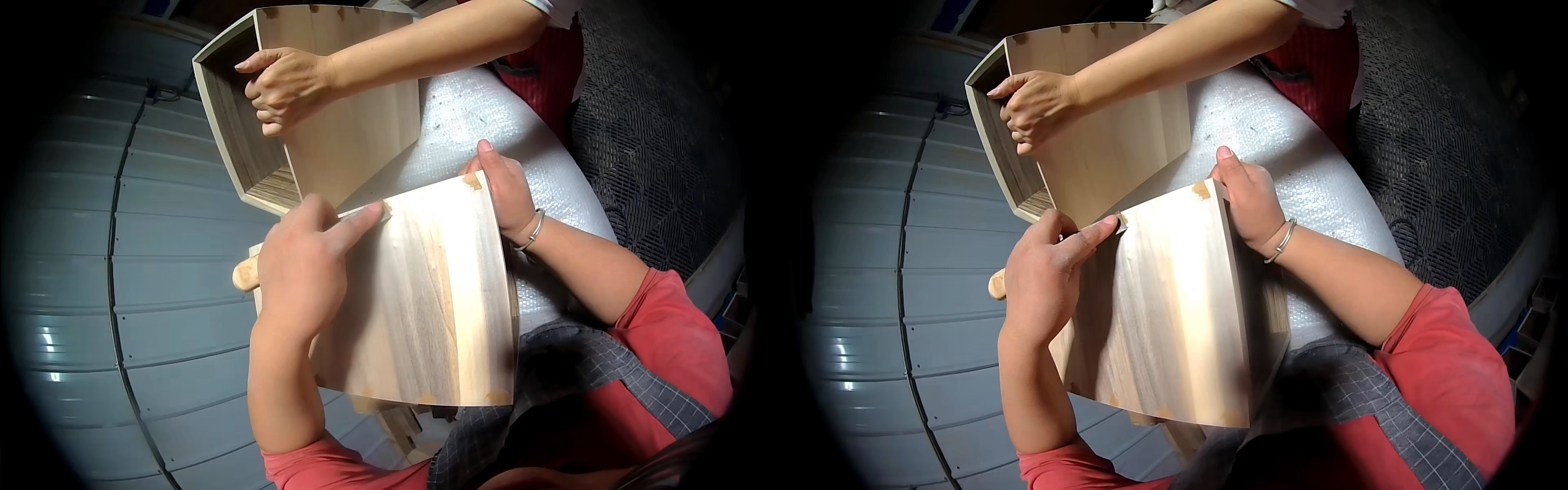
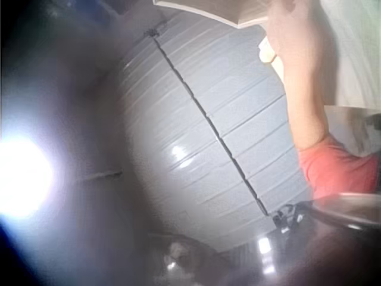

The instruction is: The person assembles a wooden box by hand, fitting pre-cut panels together and rubbing the edges to smooth them. Another person in the background performs similar assembly tasks on a separate box.

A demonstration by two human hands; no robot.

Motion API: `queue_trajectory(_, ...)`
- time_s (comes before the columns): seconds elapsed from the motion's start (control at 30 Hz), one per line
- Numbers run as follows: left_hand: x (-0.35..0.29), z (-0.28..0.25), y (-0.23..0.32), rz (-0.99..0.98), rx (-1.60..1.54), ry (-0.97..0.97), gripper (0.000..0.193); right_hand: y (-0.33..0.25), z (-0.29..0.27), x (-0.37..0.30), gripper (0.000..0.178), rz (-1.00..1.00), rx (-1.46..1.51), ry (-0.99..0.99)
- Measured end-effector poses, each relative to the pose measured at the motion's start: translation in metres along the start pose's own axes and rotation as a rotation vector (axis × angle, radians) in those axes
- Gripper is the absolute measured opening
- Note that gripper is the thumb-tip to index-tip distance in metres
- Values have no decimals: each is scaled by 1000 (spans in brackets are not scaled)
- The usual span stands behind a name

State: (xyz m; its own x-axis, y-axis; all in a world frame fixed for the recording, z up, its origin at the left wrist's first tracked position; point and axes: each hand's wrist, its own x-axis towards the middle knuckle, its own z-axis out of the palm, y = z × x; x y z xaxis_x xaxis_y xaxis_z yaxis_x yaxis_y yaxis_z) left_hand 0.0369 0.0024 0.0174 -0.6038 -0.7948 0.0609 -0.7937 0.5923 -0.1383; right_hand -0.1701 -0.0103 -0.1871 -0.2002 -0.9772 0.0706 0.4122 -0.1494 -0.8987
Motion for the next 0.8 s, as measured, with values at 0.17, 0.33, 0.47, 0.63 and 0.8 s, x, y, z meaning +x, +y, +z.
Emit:
queue_trajectory(0.17, -13, 20, -5, -110, -251, -5, 28, 0, 4, -1, 56, -7, -24, 2)
queue_trajectory(0.33, 0, -5, -1, 19, -31, -18, 31, 0, 2, -1, 55, 3, 40, 7)
queue_trajectory(0.47, 12, -13, -1, 175, 86, -23, 38, -2, 4, -2, 56, -9, -15, 6)
queue_trajectory(0.63, 22, -31, -2, 205, 271, -127, 38, 1, 0, -2, 57, 14, 30, 5)
queue_trajectory(0.8, 17, -17, 0, 189, 131, -71, 40, 2, 4, -1, 56, -24, 21, -17)
